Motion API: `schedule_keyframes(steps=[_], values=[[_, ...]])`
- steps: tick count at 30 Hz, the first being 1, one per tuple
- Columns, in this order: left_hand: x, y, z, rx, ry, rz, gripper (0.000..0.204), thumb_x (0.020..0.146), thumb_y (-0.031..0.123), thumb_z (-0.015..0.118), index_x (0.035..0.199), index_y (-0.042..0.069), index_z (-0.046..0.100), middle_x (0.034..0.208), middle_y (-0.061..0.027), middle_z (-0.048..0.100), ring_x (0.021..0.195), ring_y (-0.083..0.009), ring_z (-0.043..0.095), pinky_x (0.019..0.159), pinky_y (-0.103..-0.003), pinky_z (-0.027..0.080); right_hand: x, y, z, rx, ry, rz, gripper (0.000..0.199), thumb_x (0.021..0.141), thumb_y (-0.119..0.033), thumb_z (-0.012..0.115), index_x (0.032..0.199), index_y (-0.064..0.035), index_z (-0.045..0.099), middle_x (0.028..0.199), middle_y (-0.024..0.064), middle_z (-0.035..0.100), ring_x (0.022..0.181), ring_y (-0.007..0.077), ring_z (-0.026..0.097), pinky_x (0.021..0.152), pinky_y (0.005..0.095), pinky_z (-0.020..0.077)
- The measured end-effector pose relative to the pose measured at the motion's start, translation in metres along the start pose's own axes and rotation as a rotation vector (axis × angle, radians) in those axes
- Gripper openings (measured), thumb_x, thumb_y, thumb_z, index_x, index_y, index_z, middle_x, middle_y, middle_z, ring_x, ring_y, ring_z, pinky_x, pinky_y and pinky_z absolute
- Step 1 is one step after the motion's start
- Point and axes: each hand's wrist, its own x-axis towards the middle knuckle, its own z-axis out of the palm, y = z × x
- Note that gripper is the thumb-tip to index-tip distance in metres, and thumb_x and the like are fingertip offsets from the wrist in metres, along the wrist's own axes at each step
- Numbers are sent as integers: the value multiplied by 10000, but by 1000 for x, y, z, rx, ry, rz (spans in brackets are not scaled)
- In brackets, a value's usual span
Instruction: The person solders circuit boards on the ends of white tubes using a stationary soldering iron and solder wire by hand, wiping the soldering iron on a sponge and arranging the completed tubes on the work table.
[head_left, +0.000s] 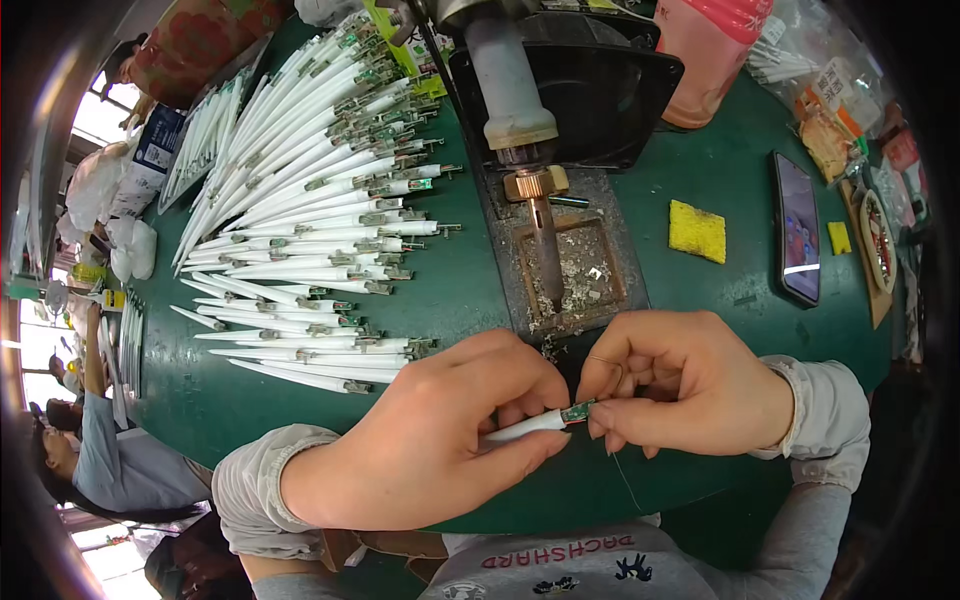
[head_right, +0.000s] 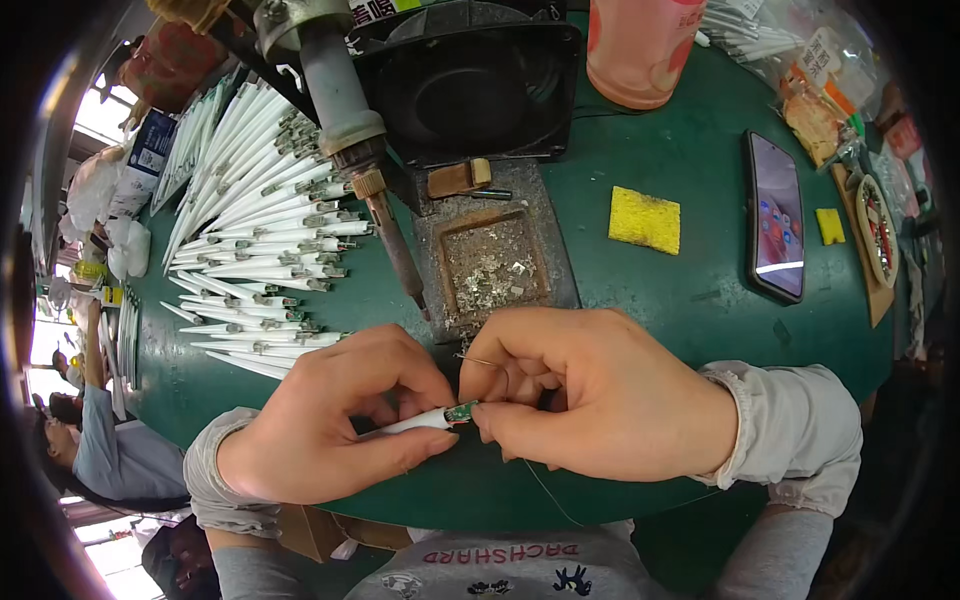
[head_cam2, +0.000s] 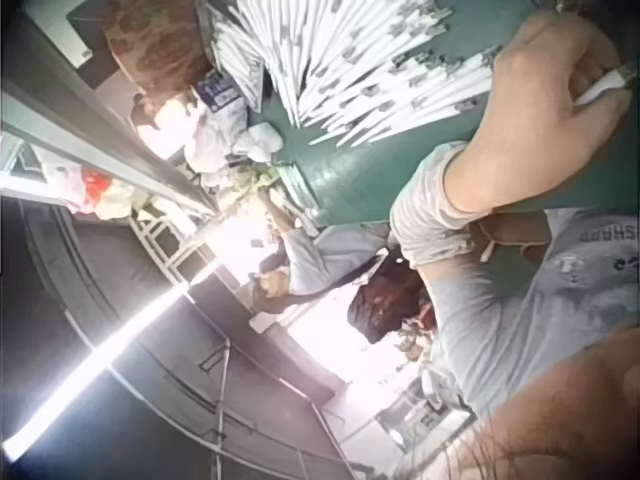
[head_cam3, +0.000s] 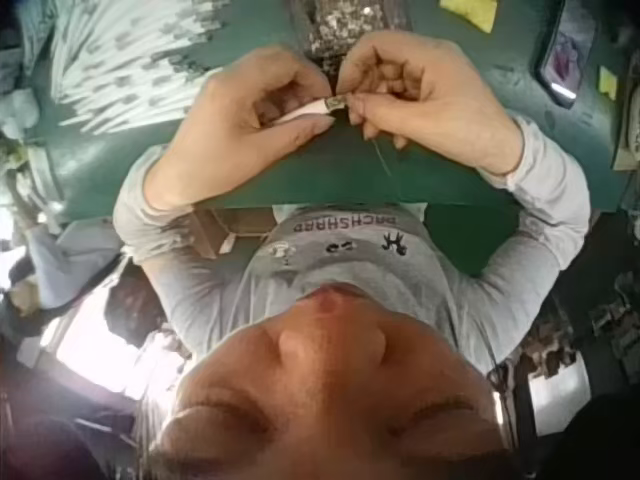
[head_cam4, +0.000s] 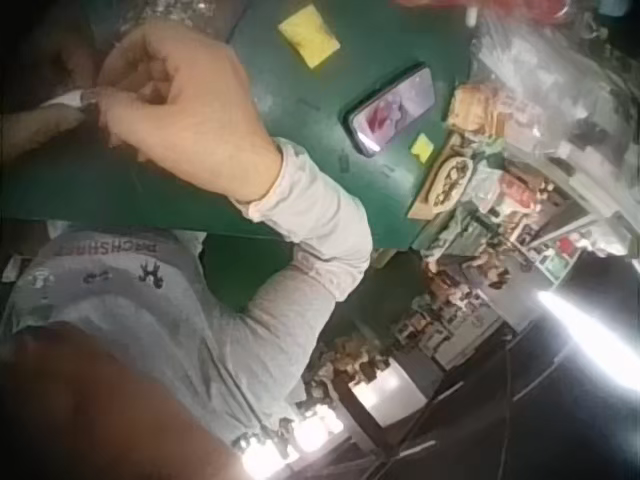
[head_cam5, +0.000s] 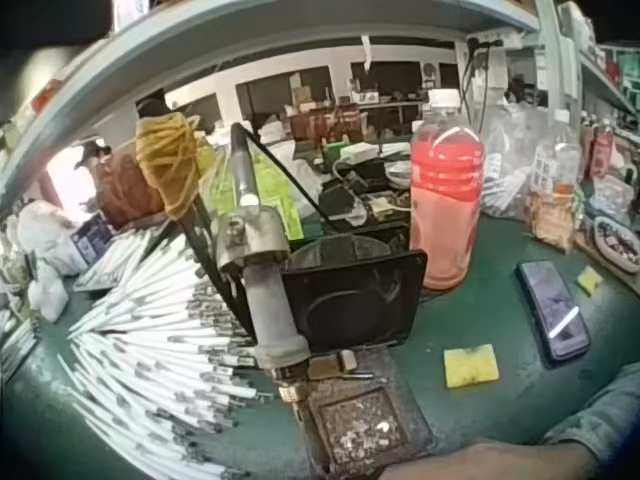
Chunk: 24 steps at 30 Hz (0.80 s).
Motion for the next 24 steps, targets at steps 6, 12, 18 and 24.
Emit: schedule_keyframes(steps=[6, 12, 18, 24], values=[[2, -9, 4, -376, -3, -206, 173, 799, -21, 610, 961, -9, 550, 865, -35, 519, 788, -57, 504, 640, -186, 432, 6, 8, -1, -49, 36, -56, 138, 779, -38, 612, 893, -28, 535, 704, -4, 543, 625, 31, 506, 513, 174, 405], [2, -12, 6, -431, -12, -244, 148, 807, -47, 586, 948, -27, 543, 896, -44, 518, 822, -58, 514, 657, -188, 433, 9, 11, -2, -88, 17, -93, 167, 775, 30, 603, 916, 15, 516, 787, 67, 604, 668, 73, 582, 510, 178, 455], [3, -14, 10, -367, 29, -182, 144, 798, -67, 584, 937, -47, 553, 953, -74, 514, 859, -88, 538, 716, -192, 449, 9, 14, -1, -57, 61, -74, 118, 780, -27, 606, 863, -33, 523, 682, -24, 520, 614, 15, 488, 483, 167, 377], [5, -17, 10, -384, 52, -140, 127, 791, -69, 586, 913, -40, 564, 948, -82, 518, 869, -107, 546, 720, -207, 454, 12, 15, -2, -6, 54, -125, 130, 795, -24, 596, 890, -17, 506, 702, 2, 551, 625, 27, 513, 486, 168, 385]])
